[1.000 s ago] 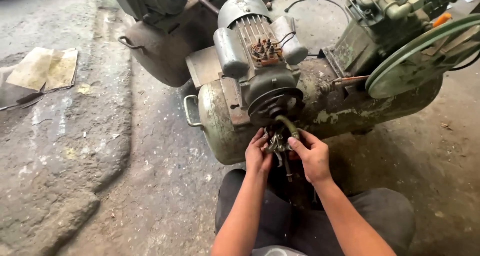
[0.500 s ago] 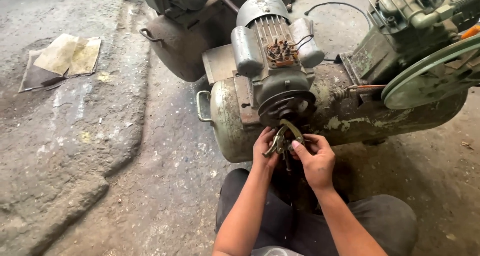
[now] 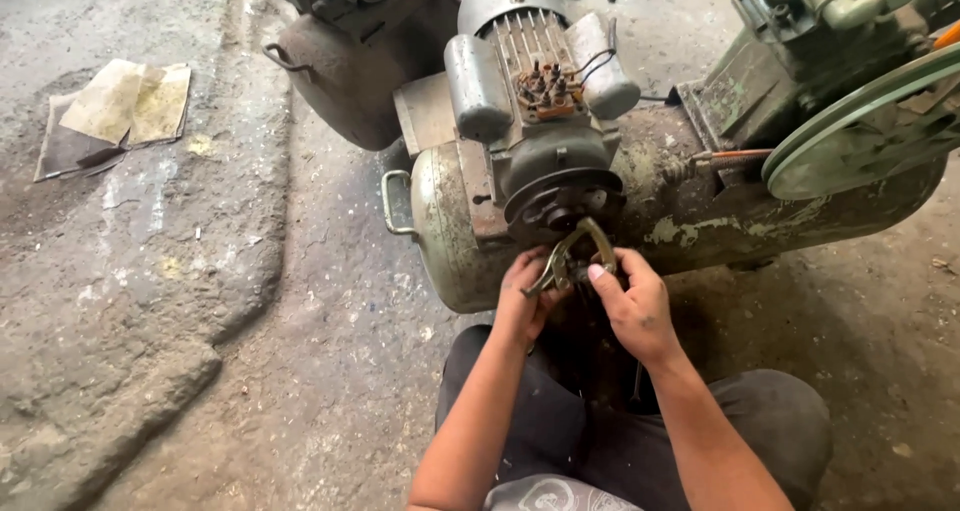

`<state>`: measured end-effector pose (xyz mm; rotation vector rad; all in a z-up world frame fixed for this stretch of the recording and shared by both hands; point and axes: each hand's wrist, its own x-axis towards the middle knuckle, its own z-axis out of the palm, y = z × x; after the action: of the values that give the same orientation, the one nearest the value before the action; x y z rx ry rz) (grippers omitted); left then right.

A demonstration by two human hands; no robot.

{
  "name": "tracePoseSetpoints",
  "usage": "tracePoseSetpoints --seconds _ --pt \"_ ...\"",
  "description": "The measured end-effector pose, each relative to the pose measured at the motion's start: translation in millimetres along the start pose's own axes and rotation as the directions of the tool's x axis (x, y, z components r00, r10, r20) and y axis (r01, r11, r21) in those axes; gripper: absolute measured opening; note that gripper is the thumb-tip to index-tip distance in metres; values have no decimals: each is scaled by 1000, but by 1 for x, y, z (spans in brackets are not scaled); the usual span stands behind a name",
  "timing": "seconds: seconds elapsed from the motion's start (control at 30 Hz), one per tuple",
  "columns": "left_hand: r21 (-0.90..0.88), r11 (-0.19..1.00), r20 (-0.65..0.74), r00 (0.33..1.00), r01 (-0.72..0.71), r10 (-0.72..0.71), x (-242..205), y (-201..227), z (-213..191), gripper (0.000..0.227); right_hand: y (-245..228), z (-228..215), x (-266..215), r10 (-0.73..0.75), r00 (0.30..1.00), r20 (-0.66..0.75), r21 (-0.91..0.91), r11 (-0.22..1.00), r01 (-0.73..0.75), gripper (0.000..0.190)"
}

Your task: The person uses a metal clamp tool to secure a component on a large industrial machine. Another person assists by holding the part steady. The person adjusts the clamp and then removes it, leaving the component in place.

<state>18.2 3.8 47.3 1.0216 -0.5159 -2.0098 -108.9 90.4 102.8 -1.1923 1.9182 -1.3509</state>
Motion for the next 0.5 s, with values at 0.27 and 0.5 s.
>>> tracePoseSetpoints --seconds 0.27,0.5 --pt "422 903 339 938 -86 -69 18 44 1 59 8 -11 -4 -134 990 -42 -10 991 134 23" --pt "238 948 319 939 -211 129 6 25 3 40 10 -15 -4 -52 998 -23 132 990 55 20"
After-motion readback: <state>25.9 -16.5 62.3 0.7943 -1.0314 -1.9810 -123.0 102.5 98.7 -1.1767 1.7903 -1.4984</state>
